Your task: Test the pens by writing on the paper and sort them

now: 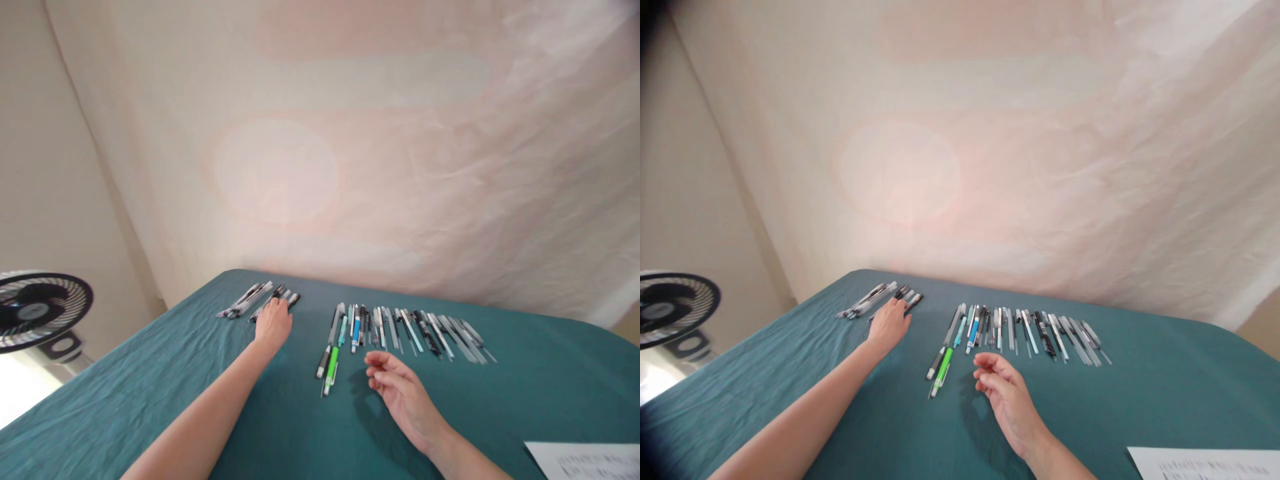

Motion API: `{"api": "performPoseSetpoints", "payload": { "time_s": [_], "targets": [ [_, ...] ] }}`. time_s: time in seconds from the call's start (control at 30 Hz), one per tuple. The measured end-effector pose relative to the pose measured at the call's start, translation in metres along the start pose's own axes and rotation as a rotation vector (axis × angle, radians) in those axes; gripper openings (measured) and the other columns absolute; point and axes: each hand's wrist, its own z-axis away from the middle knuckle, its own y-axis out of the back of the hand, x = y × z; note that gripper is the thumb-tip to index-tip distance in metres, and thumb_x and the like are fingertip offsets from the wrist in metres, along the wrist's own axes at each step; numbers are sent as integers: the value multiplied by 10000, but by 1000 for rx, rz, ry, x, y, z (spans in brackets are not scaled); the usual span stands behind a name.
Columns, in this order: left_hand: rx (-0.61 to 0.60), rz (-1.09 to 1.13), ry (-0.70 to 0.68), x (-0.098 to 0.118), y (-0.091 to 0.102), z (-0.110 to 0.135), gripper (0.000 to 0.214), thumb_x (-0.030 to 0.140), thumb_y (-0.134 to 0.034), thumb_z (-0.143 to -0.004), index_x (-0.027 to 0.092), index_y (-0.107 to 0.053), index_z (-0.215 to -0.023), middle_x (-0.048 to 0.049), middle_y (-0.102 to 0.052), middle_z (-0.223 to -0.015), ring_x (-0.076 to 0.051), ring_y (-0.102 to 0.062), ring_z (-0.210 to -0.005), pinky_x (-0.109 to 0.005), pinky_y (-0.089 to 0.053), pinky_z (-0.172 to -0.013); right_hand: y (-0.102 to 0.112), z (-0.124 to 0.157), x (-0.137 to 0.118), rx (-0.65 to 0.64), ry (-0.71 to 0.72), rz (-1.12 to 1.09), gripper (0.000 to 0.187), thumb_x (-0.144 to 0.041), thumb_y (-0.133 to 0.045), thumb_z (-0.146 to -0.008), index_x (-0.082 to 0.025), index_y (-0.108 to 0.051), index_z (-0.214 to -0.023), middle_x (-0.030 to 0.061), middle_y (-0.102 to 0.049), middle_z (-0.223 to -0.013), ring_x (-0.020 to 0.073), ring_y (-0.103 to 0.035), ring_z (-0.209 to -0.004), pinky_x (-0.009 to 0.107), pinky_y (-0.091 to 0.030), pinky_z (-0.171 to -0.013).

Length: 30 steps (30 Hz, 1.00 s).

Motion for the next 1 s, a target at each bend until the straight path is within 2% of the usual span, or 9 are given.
{"api": "performPoseSetpoints", "payload": {
  "time_s": [0.23,0.43,0.6,0.7,0.8,0.83,0.87,0.93,1.0],
  "targets": [
    [-43,-20,28,-4,-8,-3,247,261,-378,-850,120,-537,-976,-151,-550,-1010,-239,-551,-953,-336,-409,-797,1,-1,1,-18,3,-15,238,-117,-588,-674,-196,-639,-893,34,-598,-909,133,-515,-730,275,-409,-689],
    [-99,52,11,-1,-1,0,245,230,-367,-854,98,-555,-941,-179,-559,-998,-238,-554,-962,-332,-402,-814,1,0,0,-44,9,-14,237,-101,-573,-697,-196,-627,-907,28,-587,-913,120,-509,-703,264,-408,-679],
    [-115,190,-81,15,13,4,280,217,-328,-859,73,-540,-974,-186,-559,-1007,-242,-536,-970,-336,-379,-835,2,-1,1,-39,5,-29,195,-135,-599,-725,-198,-631,-907,24,-585,-903,108,-501,-683,247,-411,-653],
    [-164,317,-214,36,26,13,260,229,-334,-850,115,-555,-926,-112,-598,-935,-196,-548,-910,-281,-389,-802,0,-3,2,-17,12,-65,149,-250,-577,-787,-182,-642,-903,34,-585,-876,105,-495,-668,238,-414,-619],
    [-299,486,-382,62,39,35,224,283,-362,-835,181,-561,-852,-6,-602,-787,-129,-553,-736,-203,-409,-653,-1,-5,2,7,25,-97,235,-337,-543,-814,-157,-653,-919,47,-591,-857,101,-490,-649,230,-414,-592],
    [-427,650,-419,71,41,44,218,293,-367,-828,177,-550,-842,3,-578,-730,-125,-531,-672,-204,-397,-590,-1,-6,2,9,28,-110,259,-353,-539,-815,-150,-655,-927,50,-594,-854,101,-490,-643,229,-415,-588],
    [-553,795,-431,79,42,54,211,308,-372,-820,173,-534,-835,16,-539,-667,-118,-497,-607,-206,-375,-538,-1,-6,2,10,31,-128,280,-368,-534,-816,-145,-656,-935,52,-596,-850,101,-491,-639,228,-416,-586],
    [-730,999,-423,93,40,72,185,318,-382,-807,171,-493,-793,44,-444,-578,-102,-417,-526,-208,-334,-488,1,-7,1,17,28,-171,316,-401,-528,-812,-148,-653,-954,52,-603,-846,109,-504,-650,229,-422,-588],
    [-794,1091,-400,104,35,87,144,305,-398,-796,175,-454,-767,52,-415,-569,-96,-387,-515,-214,-322,-492,3,-8,1,37,22,-207,334,-422,-533,-803,-163,-643,-984,46,-609,-841,123,-525,-685,231,-432,-606]
  ]
}}
